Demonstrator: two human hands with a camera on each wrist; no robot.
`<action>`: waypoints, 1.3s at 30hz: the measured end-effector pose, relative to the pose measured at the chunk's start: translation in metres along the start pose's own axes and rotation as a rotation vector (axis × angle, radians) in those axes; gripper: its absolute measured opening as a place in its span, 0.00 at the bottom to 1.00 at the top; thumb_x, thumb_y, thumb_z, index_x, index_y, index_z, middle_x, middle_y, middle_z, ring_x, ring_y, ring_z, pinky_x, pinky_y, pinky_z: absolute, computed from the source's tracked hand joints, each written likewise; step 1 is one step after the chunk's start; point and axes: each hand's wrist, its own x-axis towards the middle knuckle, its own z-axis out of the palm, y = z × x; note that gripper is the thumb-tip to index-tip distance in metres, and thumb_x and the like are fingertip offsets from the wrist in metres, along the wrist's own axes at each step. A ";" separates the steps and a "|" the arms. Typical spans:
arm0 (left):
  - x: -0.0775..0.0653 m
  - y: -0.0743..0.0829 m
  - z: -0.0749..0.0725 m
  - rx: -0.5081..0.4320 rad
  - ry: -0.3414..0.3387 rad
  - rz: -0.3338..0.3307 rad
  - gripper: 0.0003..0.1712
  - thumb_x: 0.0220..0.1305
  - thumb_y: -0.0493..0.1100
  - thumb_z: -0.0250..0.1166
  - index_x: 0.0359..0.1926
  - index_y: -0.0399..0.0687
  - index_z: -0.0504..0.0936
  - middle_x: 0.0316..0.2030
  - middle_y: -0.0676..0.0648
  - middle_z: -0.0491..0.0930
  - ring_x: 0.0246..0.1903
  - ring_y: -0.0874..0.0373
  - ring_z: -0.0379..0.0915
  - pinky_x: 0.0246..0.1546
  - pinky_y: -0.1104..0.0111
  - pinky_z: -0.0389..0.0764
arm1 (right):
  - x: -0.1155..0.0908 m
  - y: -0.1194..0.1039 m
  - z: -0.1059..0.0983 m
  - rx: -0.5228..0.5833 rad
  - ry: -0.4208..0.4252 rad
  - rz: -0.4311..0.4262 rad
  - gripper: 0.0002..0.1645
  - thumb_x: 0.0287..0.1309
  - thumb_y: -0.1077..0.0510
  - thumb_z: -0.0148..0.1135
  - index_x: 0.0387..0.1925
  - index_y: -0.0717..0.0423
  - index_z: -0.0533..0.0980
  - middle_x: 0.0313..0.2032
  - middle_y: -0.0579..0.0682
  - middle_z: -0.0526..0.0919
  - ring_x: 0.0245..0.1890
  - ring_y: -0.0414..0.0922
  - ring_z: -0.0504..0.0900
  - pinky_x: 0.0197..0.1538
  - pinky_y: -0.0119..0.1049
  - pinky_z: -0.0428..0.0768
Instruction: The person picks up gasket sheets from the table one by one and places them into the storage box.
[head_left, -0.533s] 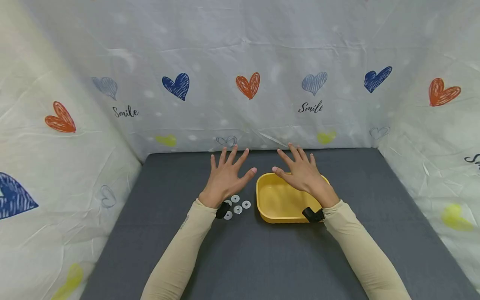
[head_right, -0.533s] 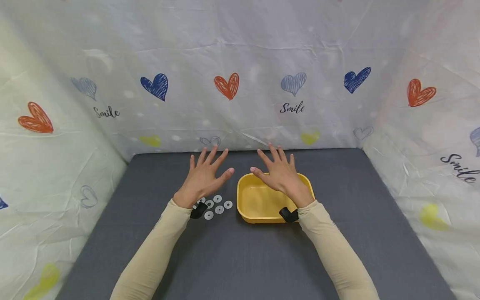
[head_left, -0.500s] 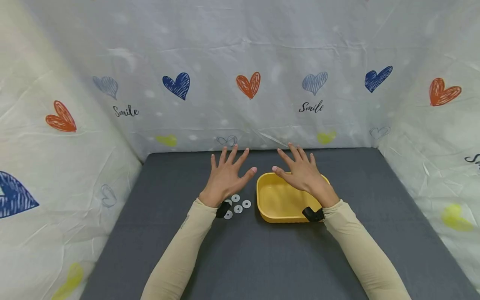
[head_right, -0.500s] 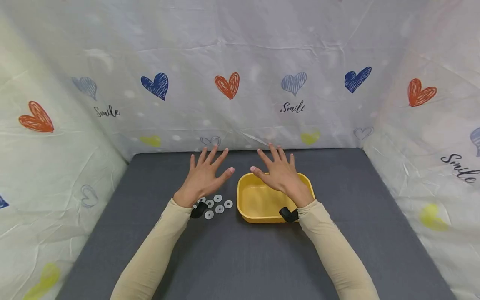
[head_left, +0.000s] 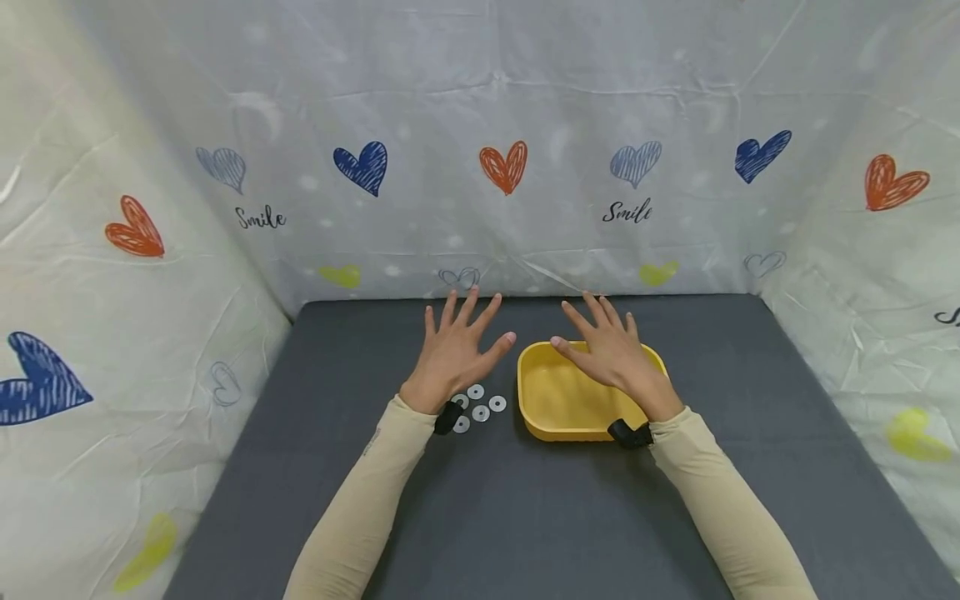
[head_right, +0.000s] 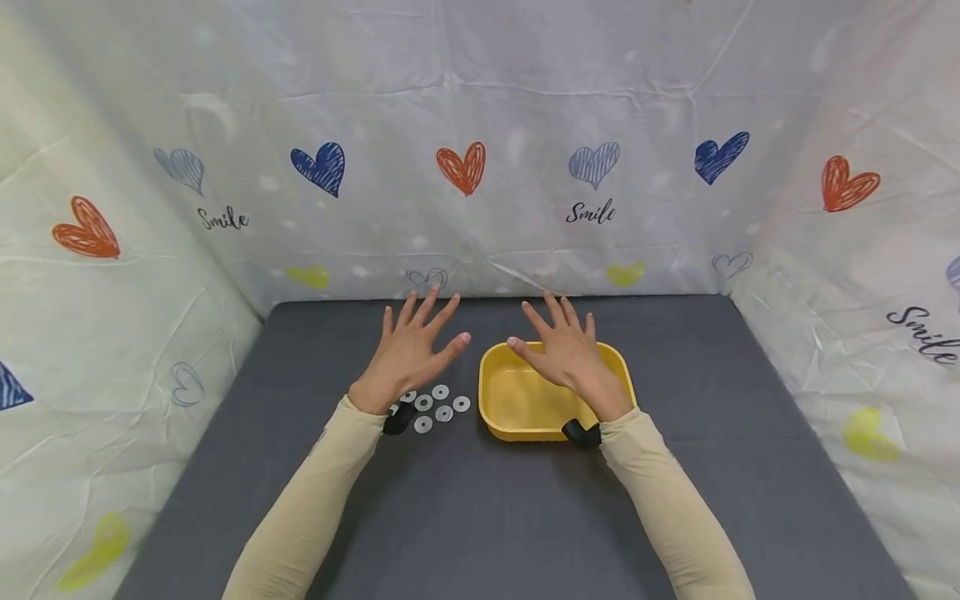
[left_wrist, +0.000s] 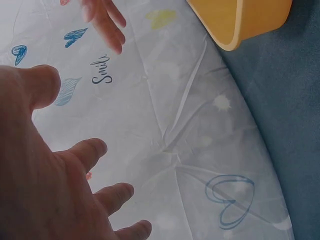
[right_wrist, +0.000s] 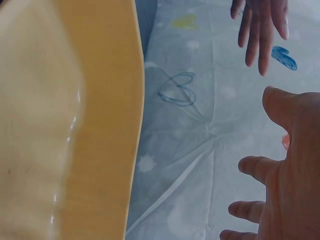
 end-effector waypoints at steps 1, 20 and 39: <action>0.000 0.001 0.000 0.000 0.003 0.001 0.43 0.66 0.78 0.38 0.77 0.71 0.46 0.79 0.47 0.41 0.78 0.40 0.27 0.72 0.34 0.32 | -0.001 0.001 0.000 0.003 0.005 0.000 0.47 0.64 0.21 0.35 0.78 0.35 0.47 0.79 0.54 0.39 0.78 0.60 0.37 0.72 0.72 0.37; -0.025 -0.017 0.013 -0.076 0.106 -0.019 0.40 0.70 0.70 0.46 0.77 0.64 0.52 0.78 0.45 0.47 0.78 0.42 0.37 0.74 0.37 0.45 | -0.037 0.041 0.007 0.135 0.236 0.033 0.42 0.71 0.35 0.46 0.78 0.46 0.49 0.76 0.61 0.52 0.74 0.65 0.54 0.70 0.70 0.55; -0.068 -0.050 0.001 -0.269 0.175 -0.092 0.36 0.72 0.60 0.53 0.75 0.58 0.58 0.75 0.41 0.55 0.73 0.38 0.53 0.60 0.36 0.69 | -0.070 0.086 0.019 0.649 0.329 0.192 0.36 0.73 0.40 0.46 0.74 0.52 0.58 0.70 0.61 0.65 0.70 0.60 0.64 0.69 0.60 0.65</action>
